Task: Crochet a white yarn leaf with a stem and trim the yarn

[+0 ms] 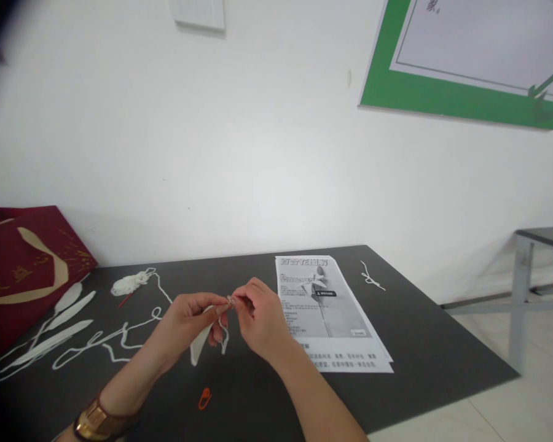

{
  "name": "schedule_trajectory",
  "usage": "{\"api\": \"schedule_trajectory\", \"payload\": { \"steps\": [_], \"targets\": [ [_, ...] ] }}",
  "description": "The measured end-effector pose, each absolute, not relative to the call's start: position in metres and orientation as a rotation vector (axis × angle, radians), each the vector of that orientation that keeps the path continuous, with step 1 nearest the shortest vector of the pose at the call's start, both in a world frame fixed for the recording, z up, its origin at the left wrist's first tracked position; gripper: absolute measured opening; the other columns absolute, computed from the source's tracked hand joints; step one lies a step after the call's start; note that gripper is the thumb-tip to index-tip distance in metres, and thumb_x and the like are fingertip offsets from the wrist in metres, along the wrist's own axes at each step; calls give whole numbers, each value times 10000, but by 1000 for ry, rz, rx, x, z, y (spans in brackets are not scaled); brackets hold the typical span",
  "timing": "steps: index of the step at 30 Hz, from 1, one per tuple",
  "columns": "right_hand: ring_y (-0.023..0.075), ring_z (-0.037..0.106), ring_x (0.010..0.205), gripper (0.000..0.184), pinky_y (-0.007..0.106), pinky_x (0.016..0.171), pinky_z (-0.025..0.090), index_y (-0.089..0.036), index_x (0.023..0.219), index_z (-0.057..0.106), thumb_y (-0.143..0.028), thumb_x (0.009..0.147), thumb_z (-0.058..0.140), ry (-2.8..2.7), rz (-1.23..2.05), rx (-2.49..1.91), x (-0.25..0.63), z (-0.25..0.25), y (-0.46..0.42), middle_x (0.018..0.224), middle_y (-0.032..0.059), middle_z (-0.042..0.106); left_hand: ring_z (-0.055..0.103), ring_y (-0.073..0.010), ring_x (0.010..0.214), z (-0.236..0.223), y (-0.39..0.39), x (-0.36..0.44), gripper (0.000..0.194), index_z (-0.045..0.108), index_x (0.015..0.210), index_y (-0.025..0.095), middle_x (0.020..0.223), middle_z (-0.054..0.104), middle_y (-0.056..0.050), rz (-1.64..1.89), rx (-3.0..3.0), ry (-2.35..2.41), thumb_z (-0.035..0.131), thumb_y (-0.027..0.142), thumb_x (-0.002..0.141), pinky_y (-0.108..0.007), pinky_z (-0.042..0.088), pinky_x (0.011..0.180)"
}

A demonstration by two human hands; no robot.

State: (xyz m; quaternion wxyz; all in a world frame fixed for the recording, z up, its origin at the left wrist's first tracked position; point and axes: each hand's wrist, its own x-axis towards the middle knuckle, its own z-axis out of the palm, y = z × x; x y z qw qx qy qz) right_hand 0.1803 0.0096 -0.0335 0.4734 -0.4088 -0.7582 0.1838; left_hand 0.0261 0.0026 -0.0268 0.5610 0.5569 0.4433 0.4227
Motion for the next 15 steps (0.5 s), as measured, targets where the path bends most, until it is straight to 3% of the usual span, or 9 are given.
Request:
{"api": "schedule_trajectory", "payload": {
  "steps": [6, 15],
  "targets": [
    [102, 518, 632, 122, 191, 534, 383, -168, 824, 631, -231, 850, 530, -1729, 787, -966, 184, -33, 13, 727, 4, 569, 559, -125, 463, -24, 2, 24, 202, 657, 823, 108, 604, 622, -40, 1046, 1144, 910, 640, 280, 719, -238, 455, 442],
    [139, 579, 670, 137, 222, 579, 448, -163, 814, 649, -292, 794, 610, -1635, 1013, -947, 187, -41, 18, 746, 28, 623, 557, -124, 448, -24, 0, 26, 194, 661, 810, 96, 572, 607, -33, 1045, 1159, 915, 636, 270, 726, -235, 455, 430]
  ]
}}
